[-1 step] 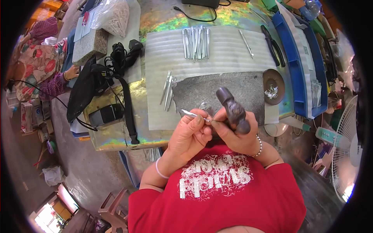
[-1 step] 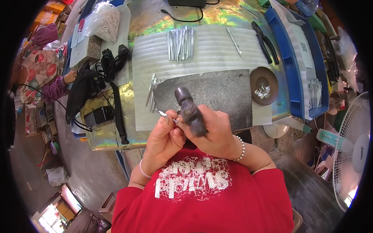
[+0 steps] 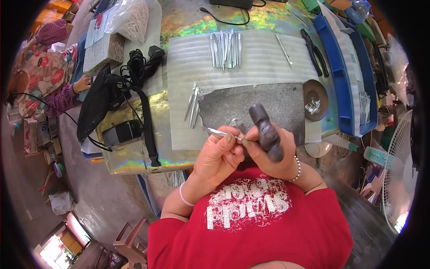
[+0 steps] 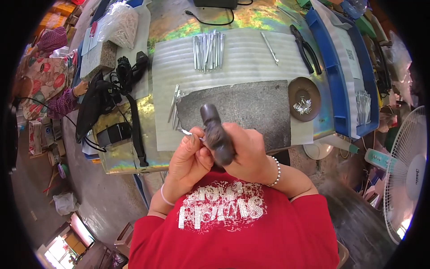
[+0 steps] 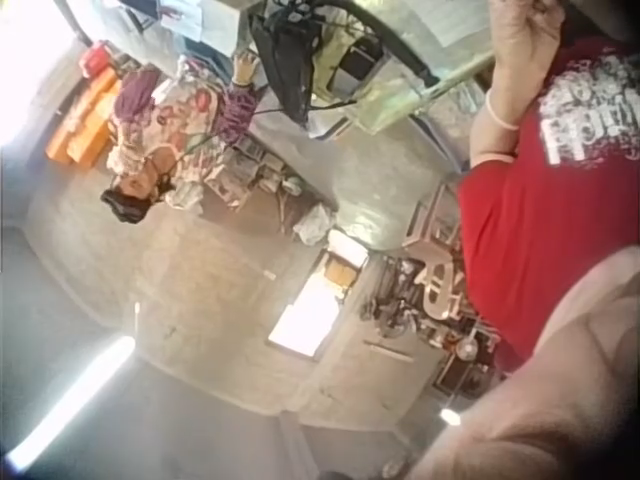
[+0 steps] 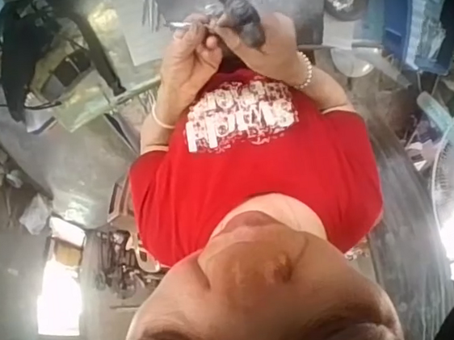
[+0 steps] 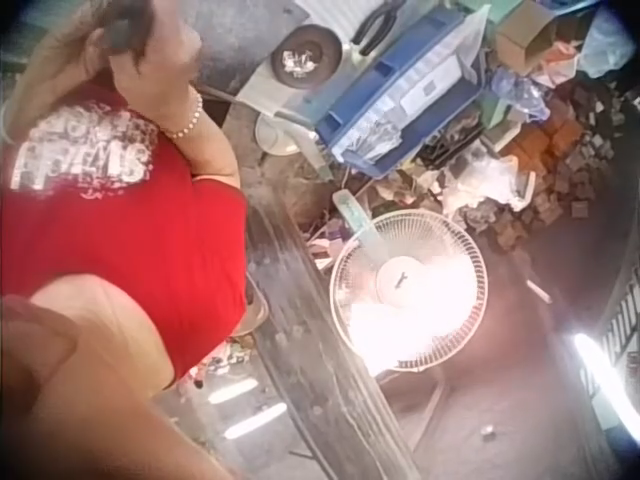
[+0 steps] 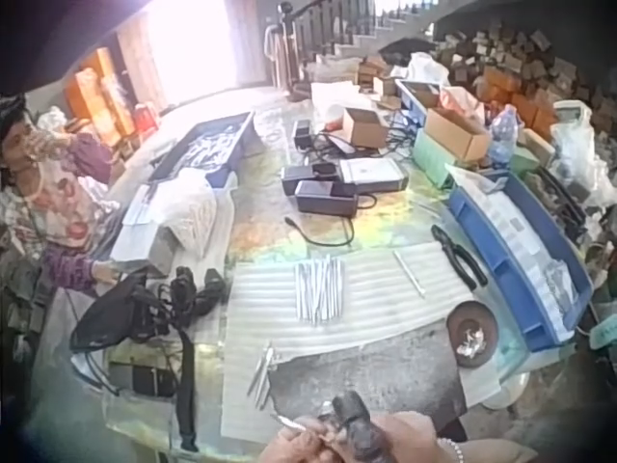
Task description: Hammering and shaping small metal rods into specific components on a stone block using a hand hammer and punch.
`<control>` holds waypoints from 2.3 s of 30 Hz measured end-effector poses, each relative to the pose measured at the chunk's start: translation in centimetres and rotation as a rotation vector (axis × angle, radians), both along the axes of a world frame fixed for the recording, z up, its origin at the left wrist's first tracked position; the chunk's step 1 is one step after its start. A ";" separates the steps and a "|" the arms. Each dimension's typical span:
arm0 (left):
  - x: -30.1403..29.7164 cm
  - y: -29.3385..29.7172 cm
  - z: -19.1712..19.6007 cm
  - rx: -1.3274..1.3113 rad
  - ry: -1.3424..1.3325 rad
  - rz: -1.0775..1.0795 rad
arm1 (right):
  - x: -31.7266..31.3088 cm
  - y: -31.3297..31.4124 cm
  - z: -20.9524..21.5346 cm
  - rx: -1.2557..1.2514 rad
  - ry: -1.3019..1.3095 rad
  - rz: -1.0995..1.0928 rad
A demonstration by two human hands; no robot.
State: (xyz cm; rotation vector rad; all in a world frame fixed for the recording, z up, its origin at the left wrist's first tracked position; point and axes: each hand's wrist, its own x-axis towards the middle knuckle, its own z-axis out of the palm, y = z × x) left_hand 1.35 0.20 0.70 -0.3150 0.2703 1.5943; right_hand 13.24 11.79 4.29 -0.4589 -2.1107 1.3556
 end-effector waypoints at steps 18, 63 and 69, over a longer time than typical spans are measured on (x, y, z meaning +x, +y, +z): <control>-1.9 -1.0 0.5 -0.057 0.649 0.171 | -0.4 2.0 -2.1 0.212 -0.390 0.133; -0.6 1.6 0.6 -0.094 2.301 0.091 | 4.7 1.5 -0.2 -0.389 -0.104 0.085; -0.6 0.9 1.0 0.014 2.544 0.047 | 2.5 1.9 3.5 -0.074 -0.113 0.255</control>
